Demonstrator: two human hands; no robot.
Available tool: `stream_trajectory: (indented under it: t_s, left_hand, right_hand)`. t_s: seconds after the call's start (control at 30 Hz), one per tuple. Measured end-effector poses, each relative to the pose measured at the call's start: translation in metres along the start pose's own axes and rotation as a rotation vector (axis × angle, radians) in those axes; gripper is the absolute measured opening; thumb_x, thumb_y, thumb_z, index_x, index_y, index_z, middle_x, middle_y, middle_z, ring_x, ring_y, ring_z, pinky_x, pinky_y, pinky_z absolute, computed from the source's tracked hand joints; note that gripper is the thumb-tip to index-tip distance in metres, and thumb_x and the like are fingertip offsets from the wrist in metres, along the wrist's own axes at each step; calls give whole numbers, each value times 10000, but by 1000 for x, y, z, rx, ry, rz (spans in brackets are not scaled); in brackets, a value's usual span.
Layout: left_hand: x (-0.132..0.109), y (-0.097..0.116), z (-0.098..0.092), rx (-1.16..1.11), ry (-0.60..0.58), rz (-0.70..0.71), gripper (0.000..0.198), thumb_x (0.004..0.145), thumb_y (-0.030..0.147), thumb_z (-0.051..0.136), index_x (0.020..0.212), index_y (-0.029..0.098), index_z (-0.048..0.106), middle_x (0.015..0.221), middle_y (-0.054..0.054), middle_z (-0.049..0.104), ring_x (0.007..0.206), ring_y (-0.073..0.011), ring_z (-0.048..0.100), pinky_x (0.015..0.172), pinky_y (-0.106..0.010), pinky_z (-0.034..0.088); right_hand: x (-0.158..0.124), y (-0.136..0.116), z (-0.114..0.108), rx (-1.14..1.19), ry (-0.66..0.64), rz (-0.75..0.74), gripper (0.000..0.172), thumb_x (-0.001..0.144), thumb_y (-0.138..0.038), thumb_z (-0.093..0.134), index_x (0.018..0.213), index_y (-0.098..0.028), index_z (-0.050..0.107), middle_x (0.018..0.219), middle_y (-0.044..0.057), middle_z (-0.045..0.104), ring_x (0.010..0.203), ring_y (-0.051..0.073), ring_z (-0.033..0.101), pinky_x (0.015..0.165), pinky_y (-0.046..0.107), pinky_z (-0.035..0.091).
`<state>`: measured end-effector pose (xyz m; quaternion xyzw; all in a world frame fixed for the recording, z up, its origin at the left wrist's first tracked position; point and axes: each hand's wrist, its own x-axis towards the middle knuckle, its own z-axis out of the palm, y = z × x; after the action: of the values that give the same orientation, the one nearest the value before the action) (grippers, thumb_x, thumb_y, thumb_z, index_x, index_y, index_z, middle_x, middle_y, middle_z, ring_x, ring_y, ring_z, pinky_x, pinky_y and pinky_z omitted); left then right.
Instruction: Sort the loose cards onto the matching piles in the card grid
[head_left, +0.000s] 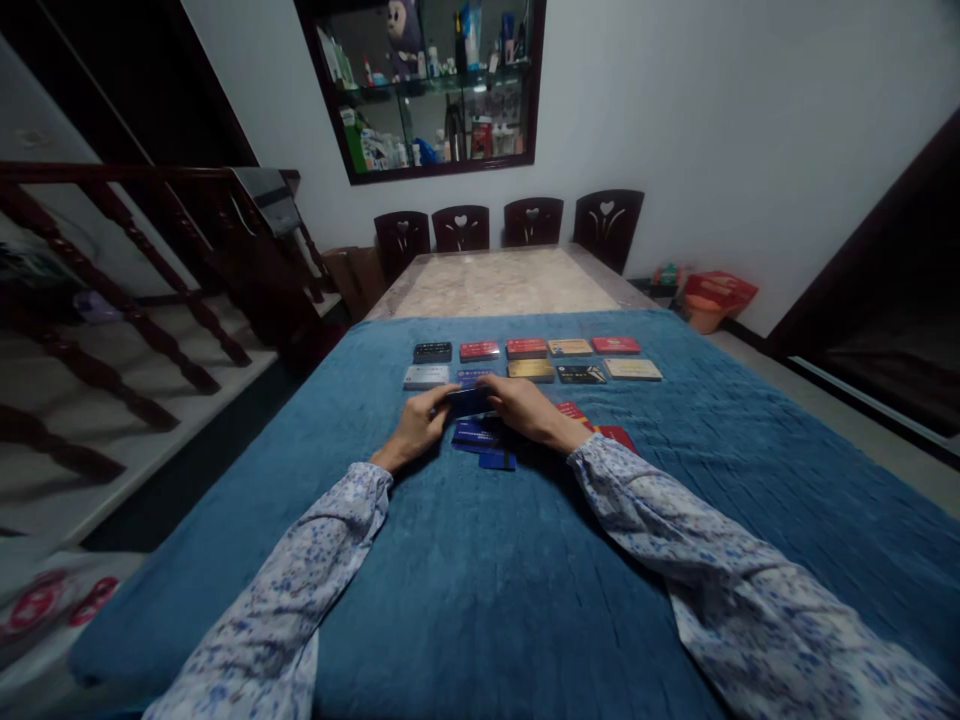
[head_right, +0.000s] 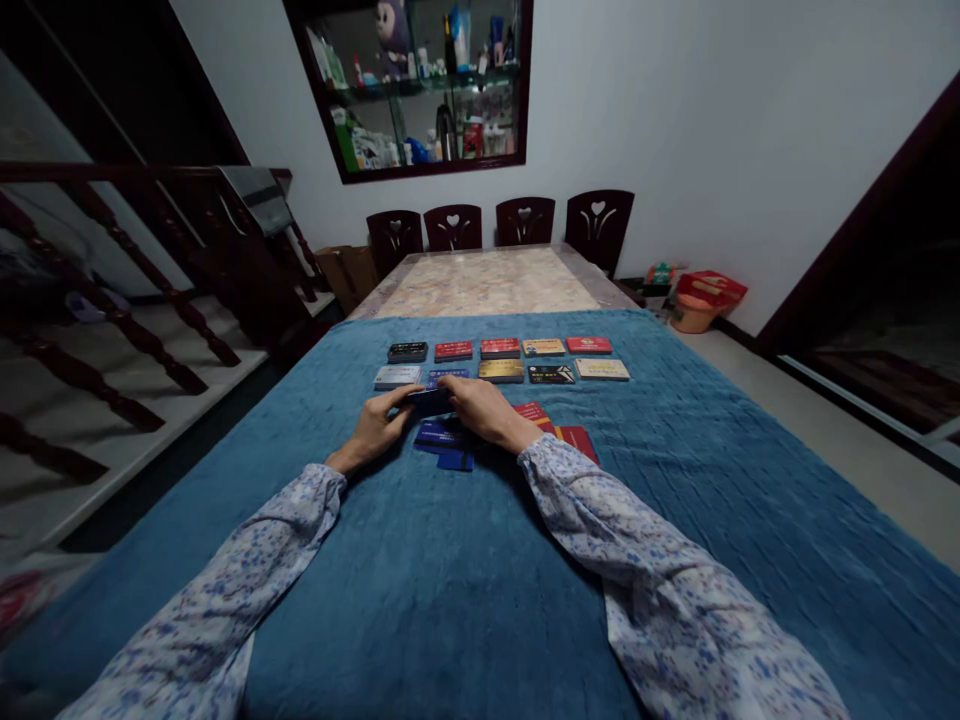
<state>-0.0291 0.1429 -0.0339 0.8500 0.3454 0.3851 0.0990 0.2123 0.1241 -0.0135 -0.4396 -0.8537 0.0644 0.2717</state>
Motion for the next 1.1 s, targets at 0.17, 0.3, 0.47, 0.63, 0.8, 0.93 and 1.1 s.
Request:
stream_trajectory:
  t_s: [0.17,0.3,0.47,0.63,0.8,0.93,1.1]
  left_hand:
    - [-1,2,-1,9,-13,47,337,928,110,532,1225,163,683,1174,-92,759,1078,-205,720,1005,-393,592]
    - [-2,4,-2,-2,-51,55,372,900,71,545,1240,173,658,1140,-88,726,1051,-205,699,978,-393,594]
    - [-4,6,-2,2,-120,20,537,839,70,614,1361,193,591,1261,-108,629,1108,-227,655,953,-388,600]
    - [-5,3,0,17,-149,6,629,832,120,659,1444,204,538,1358,-129,534,1187,-255,616,994,-421,597]
    - [-5,0,1,46,-167,17,632,850,148,666,1463,192,520,1395,-144,506,1244,-282,594,1082,-478,556]
    - [-5,-1,1,51,-176,30,643,856,143,666,1477,202,511,1368,-138,531,1238,-281,600,1090,-482,549]
    - [-2,1,-1,48,-194,56,634,871,140,657,1483,194,500,1306,-128,577,1188,-265,625,1073,-461,557]
  right_hand:
    - [3,-3,6,10,9,27,421,886,-11,604,1268,-189,597,1194,120,726,1058,218,705,912,338,527]
    - [1,-1,10,-18,6,22,391,882,-16,614,1233,-188,615,1177,116,692,1049,217,686,915,337,530]
    - [-2,7,17,-34,38,-25,448,908,-22,552,1323,-185,599,1232,132,624,1043,207,670,939,344,533]
    - [-1,12,24,-22,60,-62,499,921,-17,498,1381,-190,585,1300,153,586,1065,206,660,971,375,539]
    - [-2,16,24,22,66,-113,461,921,-51,515,1358,-177,594,1323,159,571,1115,223,644,994,389,539]
    - [-3,18,21,84,38,-167,489,881,-103,616,1363,-174,581,1328,167,563,1170,259,619,1023,443,533]
    - [-2,17,14,120,-9,-150,579,798,-109,710,1358,-186,587,1325,158,558,1204,284,600,1035,485,523]
